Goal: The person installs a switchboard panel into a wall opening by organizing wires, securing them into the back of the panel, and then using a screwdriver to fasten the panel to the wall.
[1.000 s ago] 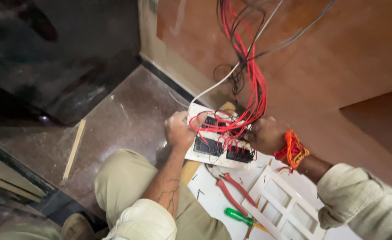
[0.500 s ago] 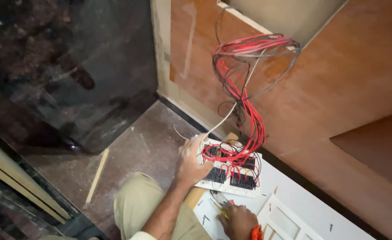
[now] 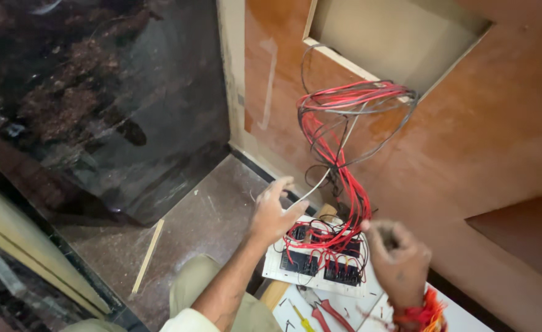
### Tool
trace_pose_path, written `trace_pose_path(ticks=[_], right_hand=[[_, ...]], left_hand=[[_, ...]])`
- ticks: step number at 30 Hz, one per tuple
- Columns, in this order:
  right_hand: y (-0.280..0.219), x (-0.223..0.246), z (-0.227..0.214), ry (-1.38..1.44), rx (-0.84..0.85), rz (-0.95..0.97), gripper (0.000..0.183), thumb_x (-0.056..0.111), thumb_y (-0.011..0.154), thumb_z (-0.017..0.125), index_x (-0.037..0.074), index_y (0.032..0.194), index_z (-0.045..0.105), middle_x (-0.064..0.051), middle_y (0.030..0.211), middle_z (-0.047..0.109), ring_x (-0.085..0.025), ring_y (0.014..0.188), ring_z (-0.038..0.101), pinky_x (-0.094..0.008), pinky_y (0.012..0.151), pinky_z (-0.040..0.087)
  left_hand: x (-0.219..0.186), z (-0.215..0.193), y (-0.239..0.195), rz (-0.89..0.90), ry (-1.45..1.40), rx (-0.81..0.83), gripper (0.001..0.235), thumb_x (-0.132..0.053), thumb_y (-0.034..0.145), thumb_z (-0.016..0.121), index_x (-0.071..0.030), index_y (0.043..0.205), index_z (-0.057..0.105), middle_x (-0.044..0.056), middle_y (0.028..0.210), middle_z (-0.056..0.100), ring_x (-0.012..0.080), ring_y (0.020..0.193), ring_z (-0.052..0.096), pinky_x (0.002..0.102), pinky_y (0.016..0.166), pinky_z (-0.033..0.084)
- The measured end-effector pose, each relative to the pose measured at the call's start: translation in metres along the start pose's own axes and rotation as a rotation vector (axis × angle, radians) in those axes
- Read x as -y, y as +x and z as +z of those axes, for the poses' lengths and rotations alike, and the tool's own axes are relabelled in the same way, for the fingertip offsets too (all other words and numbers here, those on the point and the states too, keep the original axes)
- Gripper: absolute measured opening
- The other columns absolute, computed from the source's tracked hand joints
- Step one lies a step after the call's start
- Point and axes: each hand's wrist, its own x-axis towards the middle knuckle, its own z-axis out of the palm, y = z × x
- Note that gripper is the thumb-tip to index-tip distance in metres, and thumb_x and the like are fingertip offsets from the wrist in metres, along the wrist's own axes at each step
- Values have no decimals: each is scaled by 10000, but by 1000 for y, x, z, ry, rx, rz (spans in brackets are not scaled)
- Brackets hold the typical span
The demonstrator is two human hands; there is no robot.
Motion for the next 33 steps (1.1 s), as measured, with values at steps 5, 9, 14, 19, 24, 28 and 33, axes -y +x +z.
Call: trace_pose_path(ticks=[5,9,14,19,24,28,33], right_hand=[[58,6,2,-26,15,-85,260,258,952,688,37,1067,763,-47,844,764,-80,710,699,-279,666,558],[77,-9,28,158,222,-122,298,247,1026,621,3,1161,726,-54,1025,763,-99,925,670,-273,802,536],[77,2,41,105,261,157,312,274,994,612,45,1137,767,-64,904,798,-116,805,690,-283,727,563],[37,48,51,-156,-110,-244,245,230,967,715,37,1114,752,-147,1020,756,-190,851,715,-323,763,559],[18,58,56,-67,153,-121,310,142,871,703,64,1171,714,-130,979,788,-190,808,775,-333,692,602],[26,32,56,-5,359,-130,487,130,799,718,45,1273,645,-120,1007,762,-164,892,737,-337,817,568],[32,-7,62,701,820,-13,373,265,948,618,0,1210,613,7,1168,632,-129,1155,601,-328,1021,504]], left_hand=[[-4,28,46,181,125,36,845,-366,709,887,16,1369,523,251,1310,628,405,1221,602,457,1025,469],[-11,50,77,76,257,287,841,-471,699,861,-24,1344,561,251,1233,650,429,1134,627,474,970,496],[-3,55,100,137,163,384,439,-416,755,718,-98,1055,755,197,977,752,386,934,716,475,865,559],[8,27,90,164,429,431,502,-515,927,672,-20,876,746,264,870,685,442,879,694,527,794,545],[-22,13,66,-290,-445,442,483,-429,1009,604,24,859,677,130,669,669,238,564,674,374,533,559],[-61,1,52,-417,-588,426,462,-474,1042,525,-69,844,626,33,578,604,126,452,598,281,416,437],[-90,-13,51,-397,-847,566,535,-557,1020,555,-73,805,626,13,543,583,123,447,600,252,422,420]])
